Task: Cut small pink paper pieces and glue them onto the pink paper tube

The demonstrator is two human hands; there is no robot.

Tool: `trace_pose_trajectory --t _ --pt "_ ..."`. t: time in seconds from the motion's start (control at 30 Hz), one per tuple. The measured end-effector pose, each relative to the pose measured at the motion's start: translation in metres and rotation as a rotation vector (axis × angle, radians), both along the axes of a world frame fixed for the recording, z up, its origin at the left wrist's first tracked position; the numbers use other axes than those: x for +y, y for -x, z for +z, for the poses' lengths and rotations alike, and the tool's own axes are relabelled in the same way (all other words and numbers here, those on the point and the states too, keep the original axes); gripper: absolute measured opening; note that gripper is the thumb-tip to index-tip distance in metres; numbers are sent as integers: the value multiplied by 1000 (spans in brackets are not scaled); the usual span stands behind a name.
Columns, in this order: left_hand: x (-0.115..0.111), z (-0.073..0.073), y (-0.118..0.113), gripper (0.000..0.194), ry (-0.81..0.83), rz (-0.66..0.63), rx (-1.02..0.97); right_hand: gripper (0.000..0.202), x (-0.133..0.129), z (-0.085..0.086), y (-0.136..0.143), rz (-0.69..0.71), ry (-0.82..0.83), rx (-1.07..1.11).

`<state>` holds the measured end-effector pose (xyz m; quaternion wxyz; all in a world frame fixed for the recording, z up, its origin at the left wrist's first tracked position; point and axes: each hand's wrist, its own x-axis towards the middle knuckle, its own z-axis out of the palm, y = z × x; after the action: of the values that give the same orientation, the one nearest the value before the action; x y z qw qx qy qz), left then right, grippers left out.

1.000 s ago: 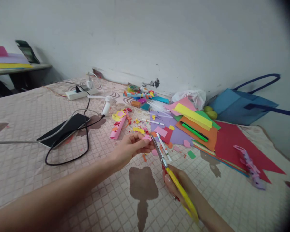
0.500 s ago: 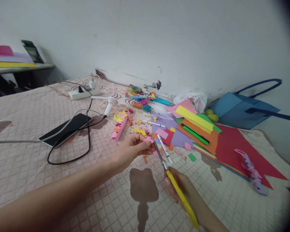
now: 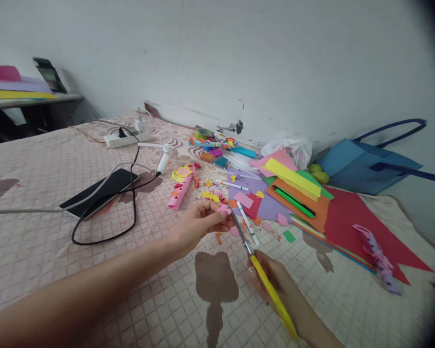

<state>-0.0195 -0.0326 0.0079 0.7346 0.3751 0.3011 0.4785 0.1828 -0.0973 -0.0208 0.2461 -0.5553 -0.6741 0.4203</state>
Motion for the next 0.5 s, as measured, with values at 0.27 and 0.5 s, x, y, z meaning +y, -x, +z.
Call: trace_pose_trajectory --t 0.27,0.5 --pt "0 0 -1 20 3 -4 3 27 0 5 3 0 43 52" --pt "0 0 0 21 4 -3 -4 27 0 8 3 -10 27 9"
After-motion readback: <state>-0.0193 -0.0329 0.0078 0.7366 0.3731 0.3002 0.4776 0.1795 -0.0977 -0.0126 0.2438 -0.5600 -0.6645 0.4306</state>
